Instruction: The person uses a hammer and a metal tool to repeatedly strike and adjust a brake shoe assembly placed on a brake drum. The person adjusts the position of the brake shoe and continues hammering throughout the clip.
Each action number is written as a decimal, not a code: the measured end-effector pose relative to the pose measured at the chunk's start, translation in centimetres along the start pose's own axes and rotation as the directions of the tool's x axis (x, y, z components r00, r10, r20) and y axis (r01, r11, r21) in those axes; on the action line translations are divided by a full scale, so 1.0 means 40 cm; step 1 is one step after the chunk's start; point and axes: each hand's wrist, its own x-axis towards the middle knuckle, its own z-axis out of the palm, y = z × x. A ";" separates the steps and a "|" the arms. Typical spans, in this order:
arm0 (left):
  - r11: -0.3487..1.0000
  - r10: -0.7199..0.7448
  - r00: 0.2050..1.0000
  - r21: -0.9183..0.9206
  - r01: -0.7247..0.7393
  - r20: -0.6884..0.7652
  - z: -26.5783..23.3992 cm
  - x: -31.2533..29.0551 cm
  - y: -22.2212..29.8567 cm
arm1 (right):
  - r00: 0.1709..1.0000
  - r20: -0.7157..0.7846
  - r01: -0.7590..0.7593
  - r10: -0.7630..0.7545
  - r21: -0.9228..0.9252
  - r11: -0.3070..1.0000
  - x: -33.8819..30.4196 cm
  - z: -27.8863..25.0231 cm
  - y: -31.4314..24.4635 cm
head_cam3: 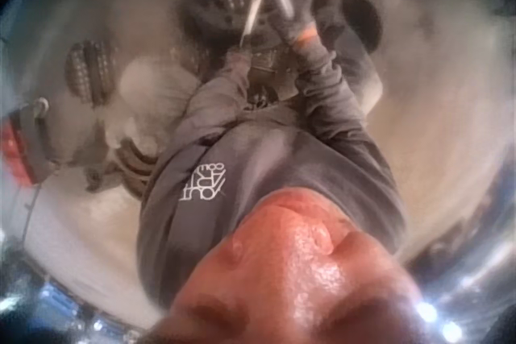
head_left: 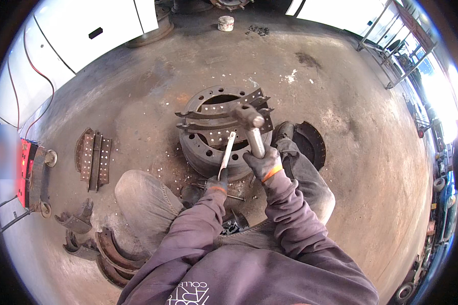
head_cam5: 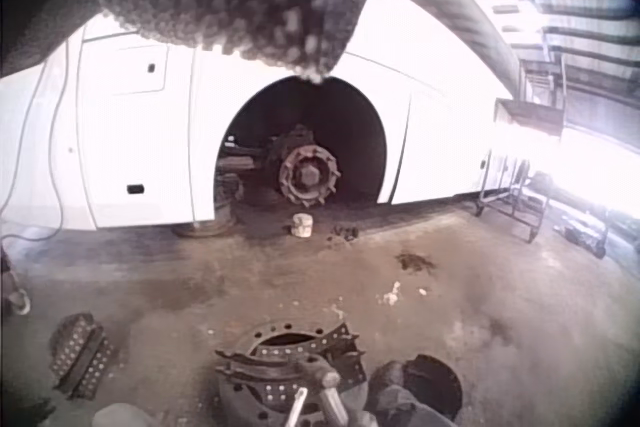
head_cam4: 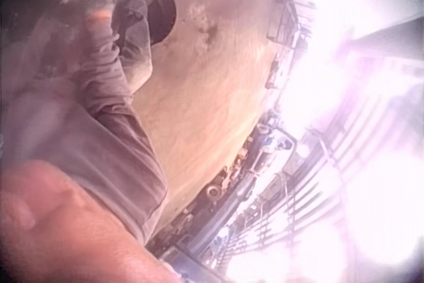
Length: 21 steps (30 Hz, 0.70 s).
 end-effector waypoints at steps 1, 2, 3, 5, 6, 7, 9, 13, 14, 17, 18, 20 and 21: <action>1.000 0.003 1.000 0.021 -0.003 -0.030 0.002 0.008 -0.012 | 1.000 -0.021 0.017 -0.016 0.082 0.996 -0.027 -0.017 -0.055; 0.999 0.009 0.998 0.046 -0.006 -0.062 0.005 0.020 -0.030 | 0.998 -0.055 0.021 -0.015 0.096 0.995 -0.017 0.003 -0.037; 0.998 0.029 0.997 0.064 -0.024 -0.073 0.021 0.028 -0.030 | 0.994 -0.108 0.018 -0.008 0.094 0.995 0.005 0.028 0.016; 0.999 -0.004 1.000 0.048 0.005 -0.027 0.026 0.023 0.009 | 0.990 -0.109 -0.093 0.087 -0.053 0.994 0.076 0.081 0.173; 0.999 -0.020 1.000 0.044 0.020 0.002 0.036 0.011 0.029 | 0.992 -0.102 -0.100 0.080 -0.215 0.972 0.133 0.100 0.273; 1.000 -0.010 1.000 0.017 0.010 0.013 0.049 0.002 0.037 | 0.993 -0.095 -0.105 0.075 -0.368 0.924 0.180 0.110 0.355; 0.999 -0.023 1.000 -0.032 0.023 -0.010 0.040 0.003 0.015 | 0.993 0.023 0.118 -0.117 -0.279 0.953 0.178 0.106 0.339; 0.902 -0.163 0.986 -0.397 0.168 0.046 -0.004 0.085 -0.039 | 0.980 0.148 -0.151 0.131 0.137 0.979 0.055 0.004 0.095; 0.920 -0.128 0.991 -0.367 0.136 0.045 0.002 0.094 -0.043 | 0.991 0.110 -0.099 0.081 0.171 0.980 0.044 -0.020 0.079; 0.942 -0.103 0.993 -0.314 0.116 0.059 0.014 0.091 -0.046 | 0.995 0.066 -0.087 0.077 0.170 0.982 0.026 -0.075 0.056; 0.935 -0.135 0.987 -0.317 0.156 0.086 0.015 0.066 -0.017 | 0.993 0.058 -0.113 0.106 0.152 0.982 0.024 -0.085 0.065; 0.959 -0.074 0.996 -0.271 0.083 0.045 0.022 0.051 -0.009 | 0.987 0.082 -0.151 0.138 0.171 0.974 0.017 -0.096 0.074; 0.976 0.025 1.000 -0.215 -0.028 -0.017 0.024 0.053 -0.025 | 0.984 0.095 -0.165 0.150 0.179 0.970 0.014 -0.100 0.076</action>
